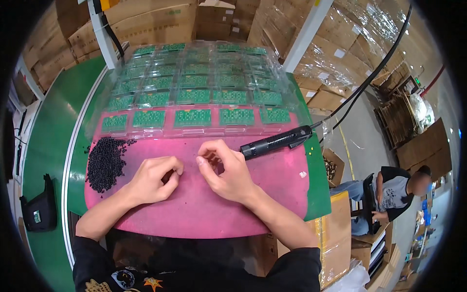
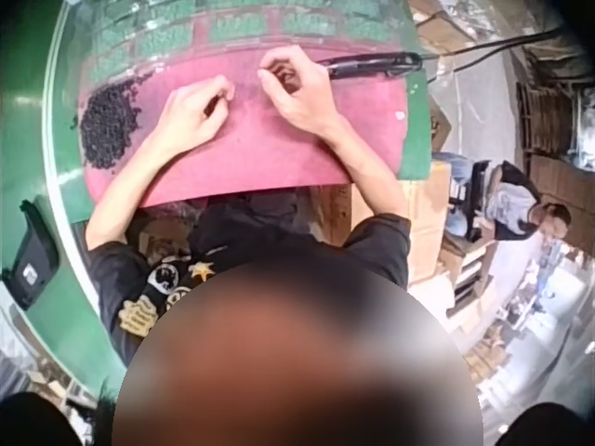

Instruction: Assembling a circuit board into a plastic component housing using an electric screwdriver on an assembly line.

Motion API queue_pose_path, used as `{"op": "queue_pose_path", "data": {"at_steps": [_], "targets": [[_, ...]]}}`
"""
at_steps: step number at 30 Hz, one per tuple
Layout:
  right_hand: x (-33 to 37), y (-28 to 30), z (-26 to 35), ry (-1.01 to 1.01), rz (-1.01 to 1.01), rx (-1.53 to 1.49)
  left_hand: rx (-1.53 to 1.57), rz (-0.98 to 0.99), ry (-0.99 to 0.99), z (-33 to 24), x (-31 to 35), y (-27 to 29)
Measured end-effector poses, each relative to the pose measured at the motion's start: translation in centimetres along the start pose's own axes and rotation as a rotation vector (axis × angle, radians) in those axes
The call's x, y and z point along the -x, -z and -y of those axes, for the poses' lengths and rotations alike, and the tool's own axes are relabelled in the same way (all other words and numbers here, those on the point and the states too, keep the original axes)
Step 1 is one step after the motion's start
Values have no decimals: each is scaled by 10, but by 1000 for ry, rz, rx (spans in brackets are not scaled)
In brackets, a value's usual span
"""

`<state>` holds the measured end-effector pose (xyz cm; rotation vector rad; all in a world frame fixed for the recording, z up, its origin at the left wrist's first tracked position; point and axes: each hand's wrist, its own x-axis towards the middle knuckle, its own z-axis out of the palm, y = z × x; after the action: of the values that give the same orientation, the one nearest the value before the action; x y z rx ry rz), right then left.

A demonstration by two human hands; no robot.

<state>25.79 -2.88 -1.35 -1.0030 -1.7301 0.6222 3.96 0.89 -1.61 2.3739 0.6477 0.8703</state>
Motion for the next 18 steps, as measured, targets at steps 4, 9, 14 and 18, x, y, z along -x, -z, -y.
{"op": "queue_pose_path", "data": {"at_steps": [4, 9, 14, 18], "targets": [[3, -2, -5, -8, -35, -55, 14, 0, 90, 4, 0, 1], [5, 0, -3, -19, -36, -76, 4, 22, 161, 4, -1, 4], [6, 4, -3, -1, -52, -78, 12, 10, 154, 7, 0, 1], [5, 5, -3, 20, -45, -41, -7, 27, 158, 4, 0, 3]]}}
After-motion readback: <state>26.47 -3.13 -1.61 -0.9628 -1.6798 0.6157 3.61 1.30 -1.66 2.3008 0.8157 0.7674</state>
